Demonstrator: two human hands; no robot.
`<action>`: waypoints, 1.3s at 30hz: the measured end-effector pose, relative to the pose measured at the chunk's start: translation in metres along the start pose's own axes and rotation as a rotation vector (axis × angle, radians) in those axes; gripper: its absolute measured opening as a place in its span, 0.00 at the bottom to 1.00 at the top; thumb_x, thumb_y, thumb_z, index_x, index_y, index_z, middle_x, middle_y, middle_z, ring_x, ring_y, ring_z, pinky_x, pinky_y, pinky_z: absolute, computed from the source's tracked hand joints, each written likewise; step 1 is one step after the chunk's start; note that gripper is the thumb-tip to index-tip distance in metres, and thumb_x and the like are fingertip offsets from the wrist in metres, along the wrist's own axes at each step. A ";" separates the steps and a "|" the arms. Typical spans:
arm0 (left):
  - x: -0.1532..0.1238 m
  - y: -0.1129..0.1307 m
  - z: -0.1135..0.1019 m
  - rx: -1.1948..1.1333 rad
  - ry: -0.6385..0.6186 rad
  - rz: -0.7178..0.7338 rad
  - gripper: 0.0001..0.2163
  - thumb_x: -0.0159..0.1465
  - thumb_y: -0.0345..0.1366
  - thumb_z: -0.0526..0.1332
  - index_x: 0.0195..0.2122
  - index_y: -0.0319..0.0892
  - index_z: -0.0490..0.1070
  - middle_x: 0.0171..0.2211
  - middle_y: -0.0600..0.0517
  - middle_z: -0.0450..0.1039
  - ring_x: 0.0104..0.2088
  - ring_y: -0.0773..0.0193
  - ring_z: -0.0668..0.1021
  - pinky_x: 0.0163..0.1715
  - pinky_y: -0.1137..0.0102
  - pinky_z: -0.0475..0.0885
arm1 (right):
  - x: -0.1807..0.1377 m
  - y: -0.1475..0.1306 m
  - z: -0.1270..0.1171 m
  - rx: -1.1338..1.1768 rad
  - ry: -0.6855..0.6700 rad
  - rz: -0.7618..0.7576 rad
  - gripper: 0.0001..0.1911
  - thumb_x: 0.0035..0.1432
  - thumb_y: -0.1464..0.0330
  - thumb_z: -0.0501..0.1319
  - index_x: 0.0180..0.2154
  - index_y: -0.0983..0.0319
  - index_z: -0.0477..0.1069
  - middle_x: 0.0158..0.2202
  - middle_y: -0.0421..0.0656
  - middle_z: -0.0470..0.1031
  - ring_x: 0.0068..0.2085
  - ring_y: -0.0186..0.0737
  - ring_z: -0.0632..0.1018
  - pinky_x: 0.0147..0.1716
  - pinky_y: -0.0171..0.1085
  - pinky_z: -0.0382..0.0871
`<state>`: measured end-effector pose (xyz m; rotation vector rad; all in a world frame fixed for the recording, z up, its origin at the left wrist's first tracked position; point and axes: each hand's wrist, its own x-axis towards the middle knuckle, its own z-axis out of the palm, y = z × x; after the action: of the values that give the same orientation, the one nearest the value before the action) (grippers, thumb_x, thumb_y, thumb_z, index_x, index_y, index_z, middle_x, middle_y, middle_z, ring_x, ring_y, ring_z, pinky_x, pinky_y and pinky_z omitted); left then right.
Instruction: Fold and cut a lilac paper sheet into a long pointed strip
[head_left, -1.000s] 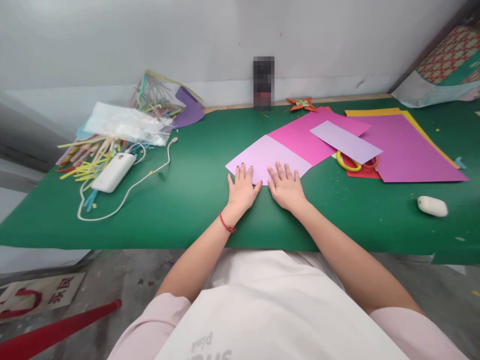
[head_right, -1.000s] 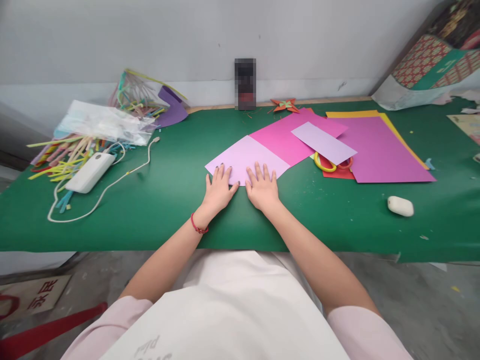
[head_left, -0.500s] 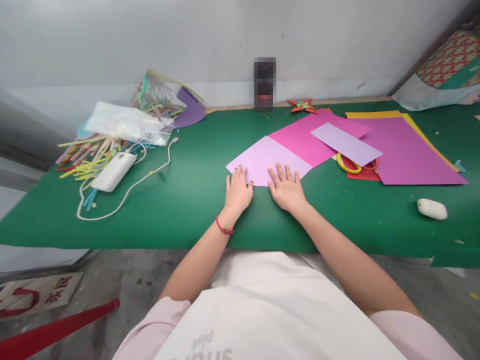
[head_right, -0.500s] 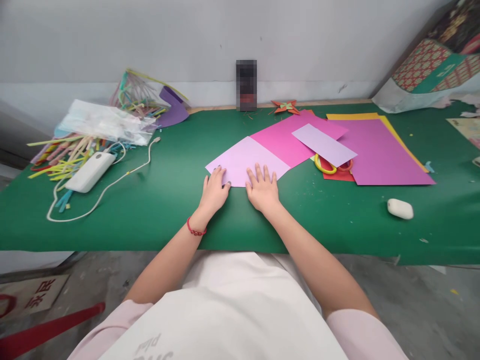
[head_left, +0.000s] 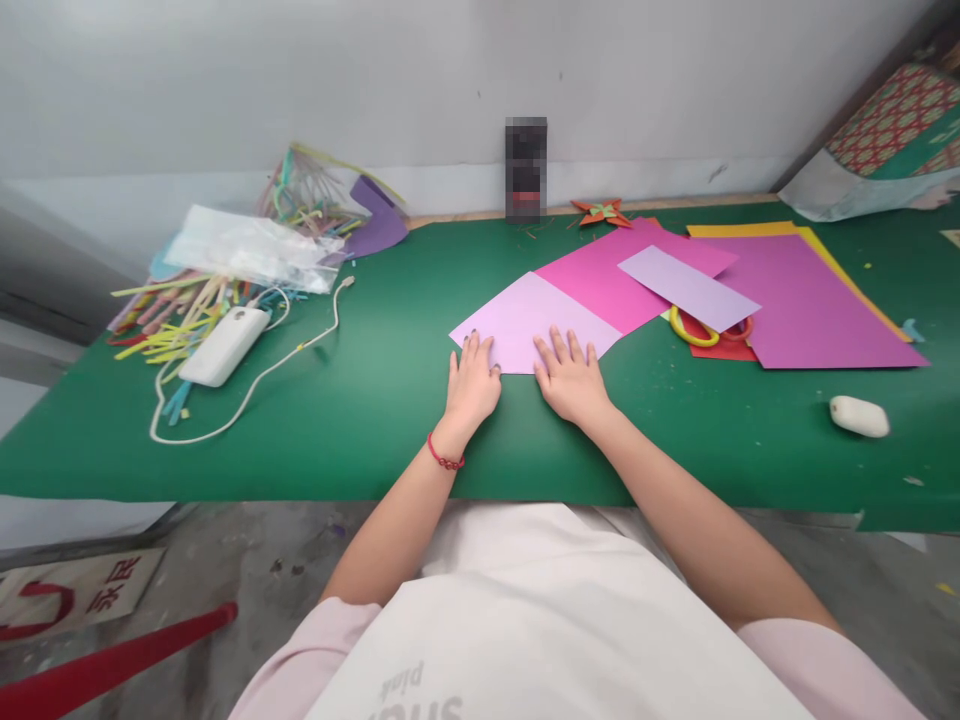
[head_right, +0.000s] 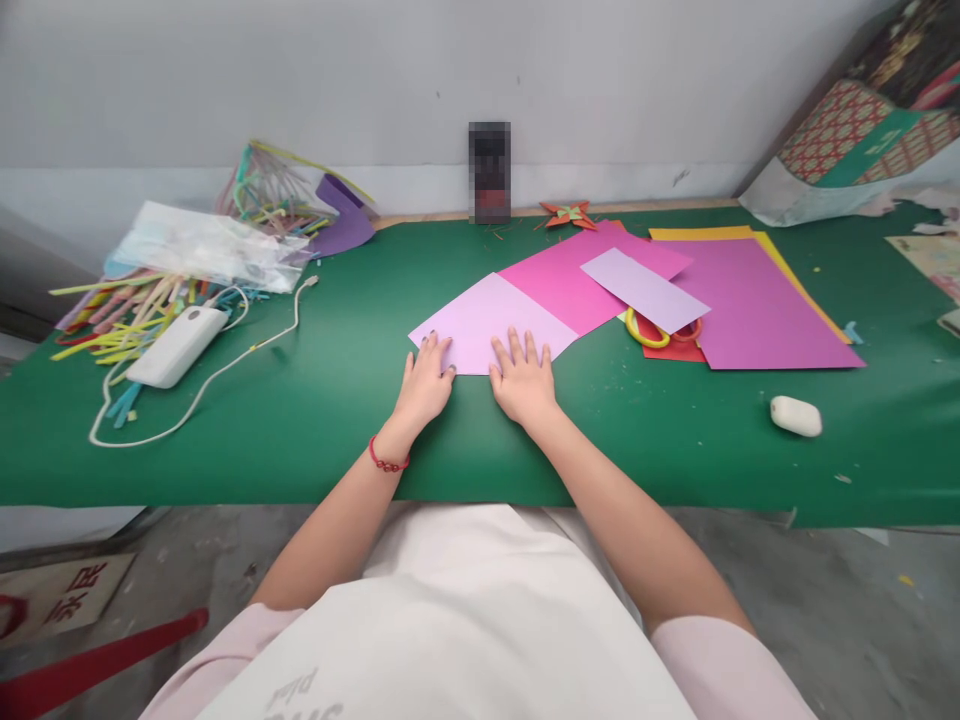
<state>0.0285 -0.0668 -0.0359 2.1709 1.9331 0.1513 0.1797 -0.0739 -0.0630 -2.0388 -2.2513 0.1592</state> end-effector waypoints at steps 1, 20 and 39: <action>0.000 0.000 -0.001 0.010 -0.002 0.007 0.24 0.66 0.32 0.46 0.64 0.39 0.53 0.67 0.44 0.47 0.67 0.58 0.52 0.64 0.56 0.50 | 0.000 0.000 -0.001 -0.011 -0.009 0.005 0.28 0.66 0.60 0.40 0.66 0.56 0.50 0.69 0.44 0.46 0.67 0.52 0.51 0.62 0.59 0.44; 0.002 -0.008 -0.002 -0.007 -0.046 0.002 0.23 0.66 0.31 0.47 0.64 0.46 0.54 0.68 0.45 0.44 0.67 0.55 0.50 0.63 0.49 0.47 | -0.001 -0.003 -0.005 -0.032 -0.029 0.010 0.28 0.67 0.61 0.39 0.66 0.57 0.49 0.69 0.44 0.45 0.67 0.52 0.50 0.62 0.59 0.44; 0.009 -0.024 0.000 -0.031 -0.088 0.042 0.25 0.65 0.27 0.47 0.63 0.49 0.57 0.68 0.47 0.44 0.67 0.56 0.50 0.63 0.49 0.48 | -0.001 -0.004 -0.010 -0.026 -0.060 0.028 0.28 0.67 0.61 0.39 0.66 0.57 0.48 0.69 0.44 0.44 0.68 0.50 0.50 0.63 0.57 0.43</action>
<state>0.0068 -0.0555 -0.0419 2.1619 1.8262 0.0903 0.1769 -0.0757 -0.0526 -2.1073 -2.2714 0.1972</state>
